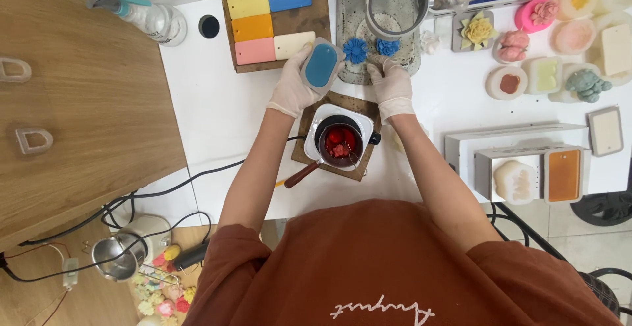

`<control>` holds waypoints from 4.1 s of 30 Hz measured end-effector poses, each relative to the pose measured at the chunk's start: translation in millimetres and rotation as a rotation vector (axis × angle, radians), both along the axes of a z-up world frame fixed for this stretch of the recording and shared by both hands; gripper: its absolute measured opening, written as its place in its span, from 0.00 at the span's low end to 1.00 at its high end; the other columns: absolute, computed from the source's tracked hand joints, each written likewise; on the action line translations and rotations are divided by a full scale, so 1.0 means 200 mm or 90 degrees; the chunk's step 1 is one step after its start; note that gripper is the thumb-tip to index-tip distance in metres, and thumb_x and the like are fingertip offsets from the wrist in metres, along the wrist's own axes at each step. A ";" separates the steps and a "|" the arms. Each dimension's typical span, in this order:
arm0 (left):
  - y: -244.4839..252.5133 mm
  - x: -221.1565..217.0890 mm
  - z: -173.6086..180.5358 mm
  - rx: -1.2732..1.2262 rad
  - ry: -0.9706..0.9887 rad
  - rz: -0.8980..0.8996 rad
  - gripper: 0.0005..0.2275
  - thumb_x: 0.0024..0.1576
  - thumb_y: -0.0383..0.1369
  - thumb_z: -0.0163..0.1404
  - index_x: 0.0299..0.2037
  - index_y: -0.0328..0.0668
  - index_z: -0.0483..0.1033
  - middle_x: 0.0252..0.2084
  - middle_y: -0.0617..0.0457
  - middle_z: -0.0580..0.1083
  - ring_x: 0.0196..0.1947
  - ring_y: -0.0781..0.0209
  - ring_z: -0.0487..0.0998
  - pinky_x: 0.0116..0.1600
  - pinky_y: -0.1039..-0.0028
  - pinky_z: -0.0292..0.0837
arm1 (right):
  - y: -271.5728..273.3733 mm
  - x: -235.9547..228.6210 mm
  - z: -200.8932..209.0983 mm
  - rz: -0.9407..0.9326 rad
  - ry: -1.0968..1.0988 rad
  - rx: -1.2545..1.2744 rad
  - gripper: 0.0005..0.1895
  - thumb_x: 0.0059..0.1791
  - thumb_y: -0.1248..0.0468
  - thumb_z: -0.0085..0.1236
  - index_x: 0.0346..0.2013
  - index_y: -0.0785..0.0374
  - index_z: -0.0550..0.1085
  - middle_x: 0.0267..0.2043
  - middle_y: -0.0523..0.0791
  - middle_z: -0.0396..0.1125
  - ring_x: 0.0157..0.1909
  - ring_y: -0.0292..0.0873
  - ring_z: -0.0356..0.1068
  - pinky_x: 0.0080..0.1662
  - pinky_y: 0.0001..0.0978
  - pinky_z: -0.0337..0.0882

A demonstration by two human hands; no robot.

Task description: Applying melted soap/wax to detailed molds and assembling small decorative flower shapes.

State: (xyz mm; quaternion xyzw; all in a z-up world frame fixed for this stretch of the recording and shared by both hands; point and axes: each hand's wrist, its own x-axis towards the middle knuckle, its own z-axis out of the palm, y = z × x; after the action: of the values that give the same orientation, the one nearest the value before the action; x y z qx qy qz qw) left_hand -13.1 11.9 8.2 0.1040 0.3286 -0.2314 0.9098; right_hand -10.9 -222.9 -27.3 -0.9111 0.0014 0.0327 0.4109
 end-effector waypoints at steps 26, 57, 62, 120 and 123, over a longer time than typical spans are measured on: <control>-0.01 -0.12 0.12 0.016 -0.033 0.002 0.19 0.65 0.41 0.46 0.57 0.32 0.70 0.57 0.31 0.72 0.54 0.34 0.78 0.50 0.61 0.83 | 0.00 -0.03 0.02 -0.022 0.045 -0.130 0.13 0.47 0.55 0.67 0.39 0.59 0.77 0.37 0.52 0.74 0.39 0.57 0.74 0.42 0.48 0.72; -0.40 -0.70 0.89 0.391 -0.290 0.051 0.19 0.69 0.43 0.42 0.62 0.37 0.68 0.52 0.51 0.74 0.49 0.64 0.77 0.55 0.71 0.76 | -0.12 -0.50 1.08 0.050 0.215 0.613 0.14 0.55 0.61 0.56 0.52 0.64 0.78 0.36 0.37 0.72 0.29 0.23 0.61 0.31 0.15 0.57; -0.46 -0.82 1.04 0.435 -0.320 0.078 0.18 0.69 0.43 0.41 0.61 0.38 0.70 0.51 0.52 0.75 0.49 0.66 0.77 0.55 0.74 0.75 | -0.14 -0.59 1.16 0.071 0.213 0.577 0.10 0.53 0.64 0.60 0.47 0.66 0.80 0.36 0.39 0.74 0.33 0.26 0.66 0.35 0.17 0.62; -0.50 -1.77 1.08 0.463 0.062 0.476 0.28 0.66 0.48 0.32 0.69 0.33 0.60 0.67 0.35 0.67 0.66 0.42 0.70 0.66 0.52 0.67 | -1.16 0.81 0.37 0.434 -0.128 -0.505 0.10 0.49 0.63 0.62 0.43 0.58 0.82 0.38 0.56 0.74 0.39 0.57 0.74 0.43 0.48 0.73; -0.53 -1.86 1.01 0.448 0.055 0.521 0.27 0.67 0.48 0.33 0.69 0.34 0.60 0.67 0.35 0.67 0.66 0.41 0.70 0.68 0.50 0.67 | -1.27 1.13 0.00 0.417 -0.269 -0.611 0.07 0.52 0.63 0.57 0.41 0.56 0.82 0.40 0.55 0.75 0.41 0.58 0.75 0.42 0.49 0.74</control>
State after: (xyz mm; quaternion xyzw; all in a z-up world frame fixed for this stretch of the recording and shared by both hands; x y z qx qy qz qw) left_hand -384.7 -93.1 210.8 0.2564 0.4369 0.2622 0.8213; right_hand 215.8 -477.7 -27.8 -0.9342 -0.3454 -0.0286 -0.0845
